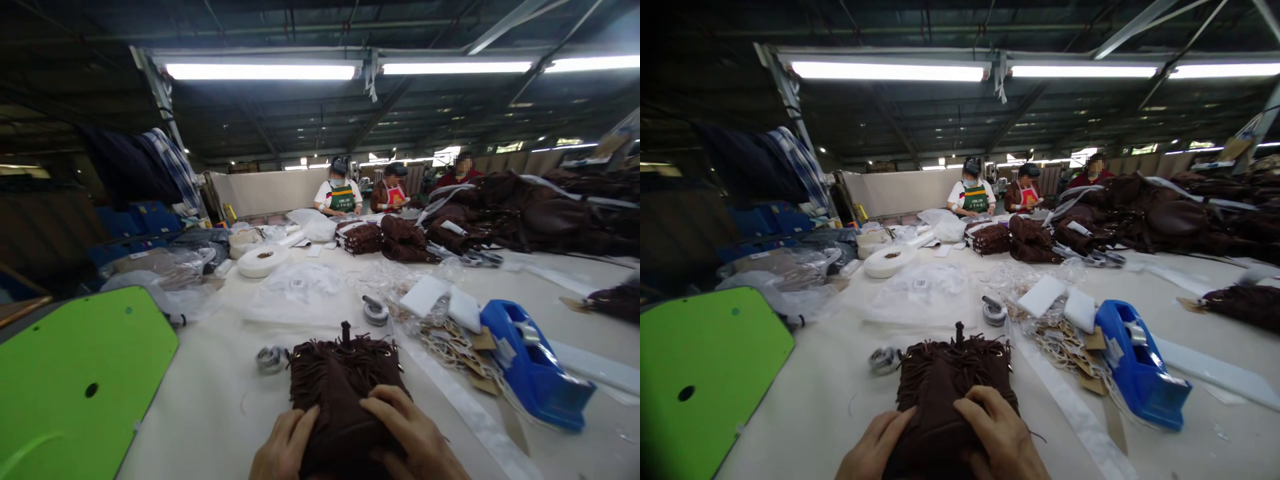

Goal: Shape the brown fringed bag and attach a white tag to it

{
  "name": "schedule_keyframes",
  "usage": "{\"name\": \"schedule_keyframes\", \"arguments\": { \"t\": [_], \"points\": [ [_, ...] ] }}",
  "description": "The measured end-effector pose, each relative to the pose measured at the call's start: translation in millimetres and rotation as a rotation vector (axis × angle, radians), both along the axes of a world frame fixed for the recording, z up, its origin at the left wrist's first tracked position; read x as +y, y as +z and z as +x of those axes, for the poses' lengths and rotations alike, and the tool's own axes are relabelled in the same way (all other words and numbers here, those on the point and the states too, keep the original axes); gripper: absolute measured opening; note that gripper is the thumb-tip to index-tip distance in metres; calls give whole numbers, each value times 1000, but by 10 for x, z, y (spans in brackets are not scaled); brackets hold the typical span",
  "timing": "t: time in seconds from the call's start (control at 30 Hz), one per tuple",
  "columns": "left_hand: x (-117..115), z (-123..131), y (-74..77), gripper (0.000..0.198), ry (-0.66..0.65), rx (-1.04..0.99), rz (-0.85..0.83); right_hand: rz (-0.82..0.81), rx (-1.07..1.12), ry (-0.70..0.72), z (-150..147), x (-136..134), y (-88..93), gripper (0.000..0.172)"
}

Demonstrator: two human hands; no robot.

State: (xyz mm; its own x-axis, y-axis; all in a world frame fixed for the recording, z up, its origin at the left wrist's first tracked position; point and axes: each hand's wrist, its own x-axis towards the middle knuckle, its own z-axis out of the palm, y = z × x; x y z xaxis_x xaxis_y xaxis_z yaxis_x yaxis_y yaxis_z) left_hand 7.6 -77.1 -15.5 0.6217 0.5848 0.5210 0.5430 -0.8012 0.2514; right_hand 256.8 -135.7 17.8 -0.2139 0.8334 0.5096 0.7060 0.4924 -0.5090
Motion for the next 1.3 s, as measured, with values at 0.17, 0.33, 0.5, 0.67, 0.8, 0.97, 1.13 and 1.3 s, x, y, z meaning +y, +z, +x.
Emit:
{"name": "schedule_keyframes", "arguments": {
  "t": [0.17, 0.33, 0.5, 0.67, 0.8, 0.97, 1.13, 1.3],
  "points": [
    [110, 167, 519, 2, 200, -29, -434, -161, 82, -100, -87, 155, 363, 38],
    [265, 142, 805, 8, 194, -221, -889, -409, 208, 35, 5, 385, 585, 26],
    [247, -89, 567, 24, 211, -346, -1199, -546, 375, -42, 127, 278, 281, 44],
    [131, -189, 448, 28, 279, -469, -1125, -470, 621, -325, 255, -178, -153, 33],
    [97, -216, 396, 33, 355, -506, -1095, -448, 691, -376, 105, -456, -378, 34],
    [-42, -359, 304, 43, 477, -688, -1038, -387, 644, -351, -121, -377, -428, 42],
    [-317, -329, 110, 63, 331, -980, -1308, -552, 792, -253, -38, -181, -438, 48],
    [-262, -84, 38, 57, 164, -1135, -1333, -693, 894, -186, 77, -116, -262, 40]
  ]
}}
